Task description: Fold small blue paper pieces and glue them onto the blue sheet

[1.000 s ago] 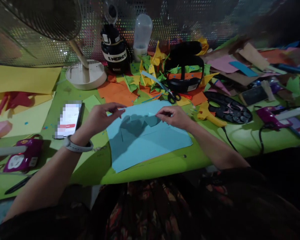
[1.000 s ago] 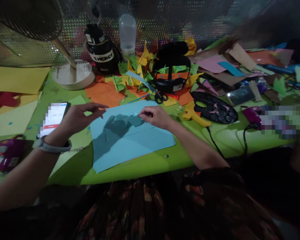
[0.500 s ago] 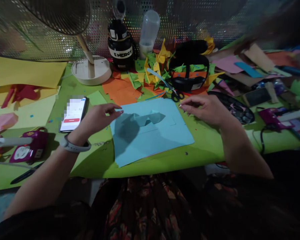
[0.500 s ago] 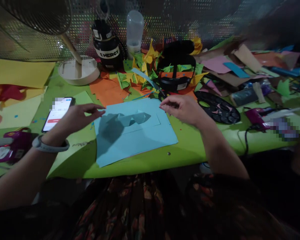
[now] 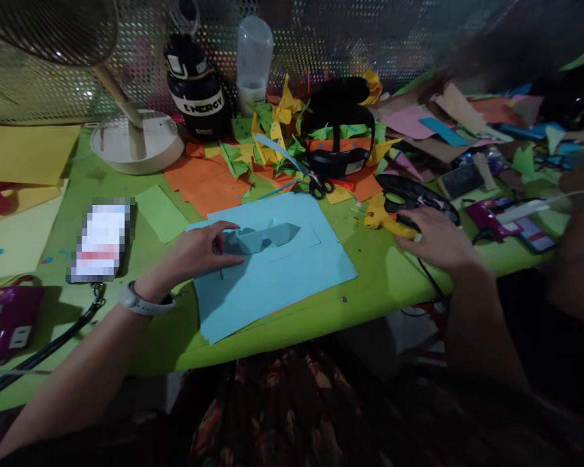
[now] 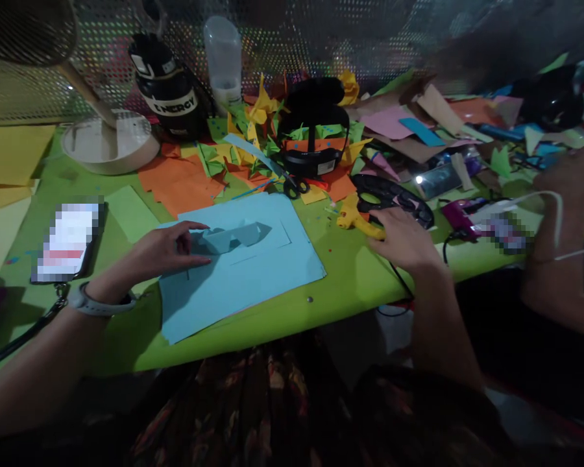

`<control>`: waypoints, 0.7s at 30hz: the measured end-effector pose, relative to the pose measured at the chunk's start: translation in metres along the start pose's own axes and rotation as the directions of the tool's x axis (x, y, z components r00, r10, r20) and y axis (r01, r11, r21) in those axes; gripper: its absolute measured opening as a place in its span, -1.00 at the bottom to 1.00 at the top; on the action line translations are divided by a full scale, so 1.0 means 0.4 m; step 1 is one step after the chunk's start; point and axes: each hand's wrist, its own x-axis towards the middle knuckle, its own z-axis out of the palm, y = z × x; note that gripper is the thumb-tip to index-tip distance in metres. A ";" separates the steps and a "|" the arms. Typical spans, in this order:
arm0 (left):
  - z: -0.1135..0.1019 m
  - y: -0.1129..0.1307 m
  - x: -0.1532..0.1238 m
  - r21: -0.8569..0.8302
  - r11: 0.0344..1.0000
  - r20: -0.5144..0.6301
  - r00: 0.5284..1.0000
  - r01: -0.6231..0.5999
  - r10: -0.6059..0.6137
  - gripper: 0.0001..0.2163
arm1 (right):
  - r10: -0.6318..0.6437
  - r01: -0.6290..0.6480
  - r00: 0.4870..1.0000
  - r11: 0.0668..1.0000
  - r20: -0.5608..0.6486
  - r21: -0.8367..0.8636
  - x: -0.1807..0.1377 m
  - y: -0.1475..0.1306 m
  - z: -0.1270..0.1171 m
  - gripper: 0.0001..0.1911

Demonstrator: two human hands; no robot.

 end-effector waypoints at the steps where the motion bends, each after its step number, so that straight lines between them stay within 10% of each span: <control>1: 0.002 -0.001 0.001 -0.020 1.000 0.013 1.000 -0.005 0.005 -0.40 | 0.001 -0.001 1.000 1.000 0.001 0.003 0.006 -0.008 0.007 -0.40; 21: 0.056 0.006 0.000 -0.141 0.987 -0.101 0.993 -0.076 0.063 -0.56 | 0.018 -0.025 0.986 0.999 -0.165 -0.045 0.043 -0.047 0.049 -0.35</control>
